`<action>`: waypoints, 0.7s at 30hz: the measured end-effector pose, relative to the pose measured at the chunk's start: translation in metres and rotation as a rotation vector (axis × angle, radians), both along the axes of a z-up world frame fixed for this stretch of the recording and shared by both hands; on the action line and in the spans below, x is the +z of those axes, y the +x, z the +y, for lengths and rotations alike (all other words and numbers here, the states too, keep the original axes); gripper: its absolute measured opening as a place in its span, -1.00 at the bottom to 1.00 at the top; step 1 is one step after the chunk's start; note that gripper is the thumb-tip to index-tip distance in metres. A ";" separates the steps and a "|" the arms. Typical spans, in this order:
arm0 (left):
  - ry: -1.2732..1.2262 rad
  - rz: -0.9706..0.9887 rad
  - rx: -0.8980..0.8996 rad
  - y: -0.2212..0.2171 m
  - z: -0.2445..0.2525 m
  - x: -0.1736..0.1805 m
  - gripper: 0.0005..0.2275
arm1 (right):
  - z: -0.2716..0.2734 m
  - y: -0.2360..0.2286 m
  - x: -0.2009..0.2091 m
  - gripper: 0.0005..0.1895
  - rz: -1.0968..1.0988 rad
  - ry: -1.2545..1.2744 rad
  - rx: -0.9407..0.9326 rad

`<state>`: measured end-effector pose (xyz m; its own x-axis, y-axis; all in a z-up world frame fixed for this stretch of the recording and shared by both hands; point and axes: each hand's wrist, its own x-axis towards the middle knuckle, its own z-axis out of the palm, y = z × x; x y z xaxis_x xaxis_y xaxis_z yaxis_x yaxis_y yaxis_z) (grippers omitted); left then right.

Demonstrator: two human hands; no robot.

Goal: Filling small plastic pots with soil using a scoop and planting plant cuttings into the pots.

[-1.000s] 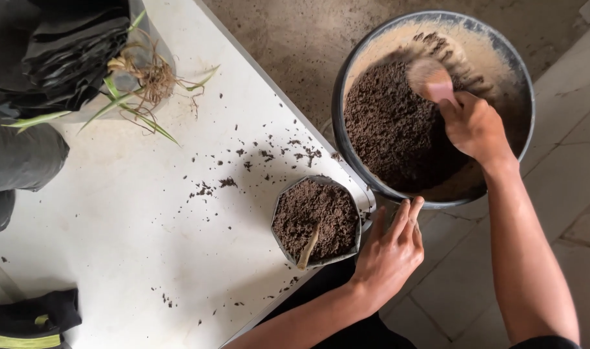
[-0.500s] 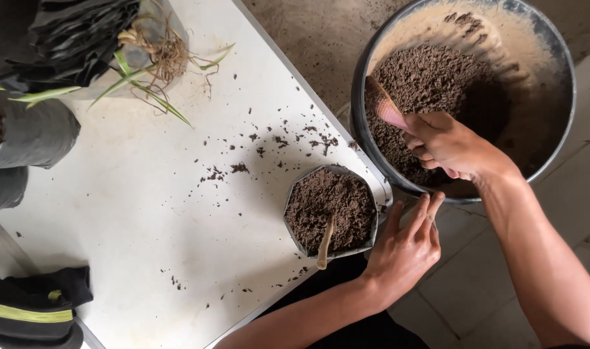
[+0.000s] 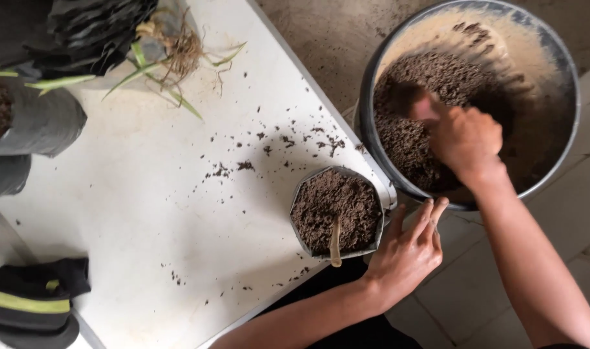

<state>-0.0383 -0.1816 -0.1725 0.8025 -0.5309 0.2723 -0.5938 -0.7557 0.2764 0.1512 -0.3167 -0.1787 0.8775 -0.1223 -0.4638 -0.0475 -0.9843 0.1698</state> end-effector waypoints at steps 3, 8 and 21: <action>0.005 -0.037 -0.008 -0.001 -0.001 -0.001 -0.91 | -0.033 0.005 -0.012 -0.33 -0.116 -0.101 -0.098; 0.010 0.002 -0.005 -0.001 -0.002 -0.001 -0.87 | -0.083 -0.005 -0.015 -0.69 -0.619 -0.401 0.170; 0.064 0.020 -0.034 0.002 -0.002 0.003 -0.71 | -0.077 0.020 -0.011 -0.34 -0.852 -0.478 0.336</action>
<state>-0.0366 -0.1834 -0.1698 0.7883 -0.5740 0.2216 -0.6147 -0.7513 0.2403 0.1716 -0.3942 -0.1896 0.9148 0.1817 0.3607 -0.0703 -0.8077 0.5854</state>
